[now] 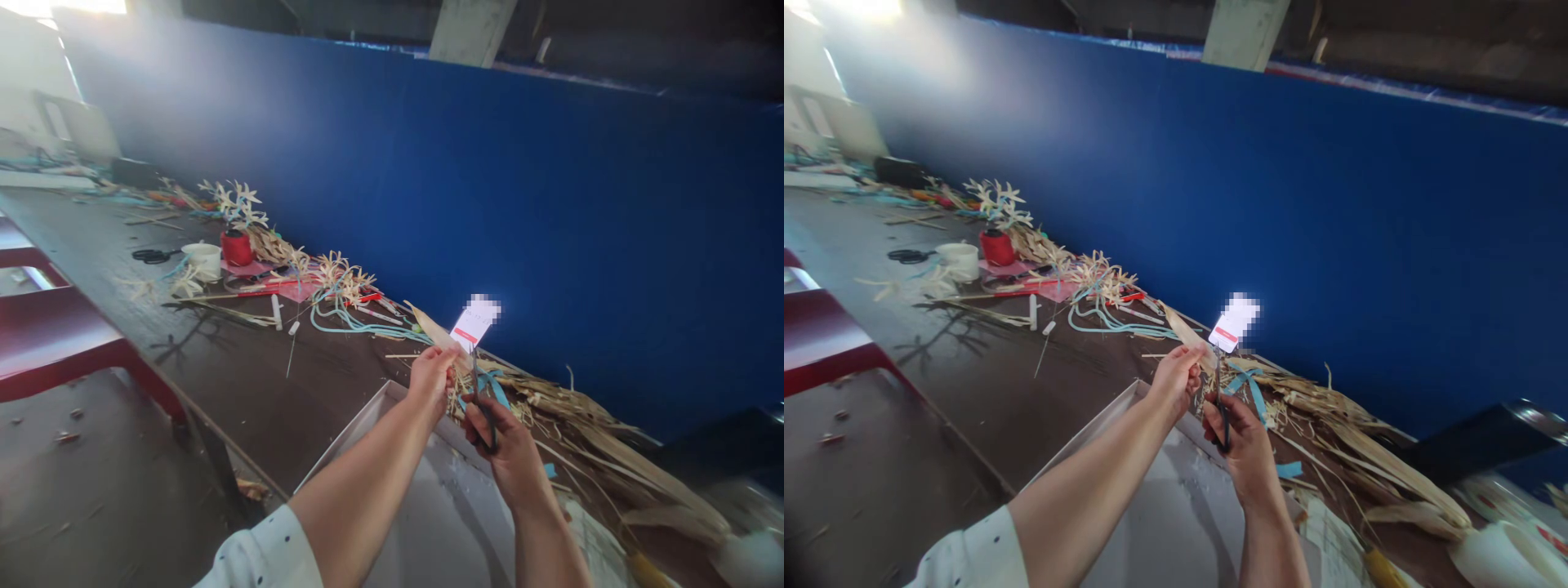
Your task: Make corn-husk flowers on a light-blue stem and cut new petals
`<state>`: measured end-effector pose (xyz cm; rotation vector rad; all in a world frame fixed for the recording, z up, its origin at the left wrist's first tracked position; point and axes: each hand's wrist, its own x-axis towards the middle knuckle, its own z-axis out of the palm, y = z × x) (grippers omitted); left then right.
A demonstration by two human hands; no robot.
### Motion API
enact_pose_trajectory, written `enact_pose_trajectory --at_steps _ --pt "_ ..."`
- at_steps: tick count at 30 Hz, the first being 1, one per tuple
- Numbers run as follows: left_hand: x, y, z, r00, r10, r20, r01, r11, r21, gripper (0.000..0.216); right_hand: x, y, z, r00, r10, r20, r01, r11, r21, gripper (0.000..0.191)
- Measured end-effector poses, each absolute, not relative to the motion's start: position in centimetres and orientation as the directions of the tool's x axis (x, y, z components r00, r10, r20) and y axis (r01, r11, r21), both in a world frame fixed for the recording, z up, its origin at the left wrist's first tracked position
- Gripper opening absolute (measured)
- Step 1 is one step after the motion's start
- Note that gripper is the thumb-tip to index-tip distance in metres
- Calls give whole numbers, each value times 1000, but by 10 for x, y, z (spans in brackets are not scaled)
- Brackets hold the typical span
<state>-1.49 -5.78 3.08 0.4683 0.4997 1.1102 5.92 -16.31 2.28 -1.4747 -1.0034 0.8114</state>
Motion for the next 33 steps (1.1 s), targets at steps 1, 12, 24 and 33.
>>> enact_pose_trajectory --at_steps 1,12,24,33 --pt "-15 -57 31 347 927 -144 -711 360 604 34 60 -163 22 392 919 44 148 -15 -989 39" --pt "-17 -52 31 231 970 -76 -631 209 747 25 57 -165 25 361 931 46 202 -30 -979 37" --pt "-22 -53 38 227 973 -43 -645 183 742 20 60 -165 23 340 940 29 237 -56 -970 38" --pt "-23 -50 38 235 971 -43 -630 186 754 13 58 -166 27 336 942 17 223 -62 -973 41"
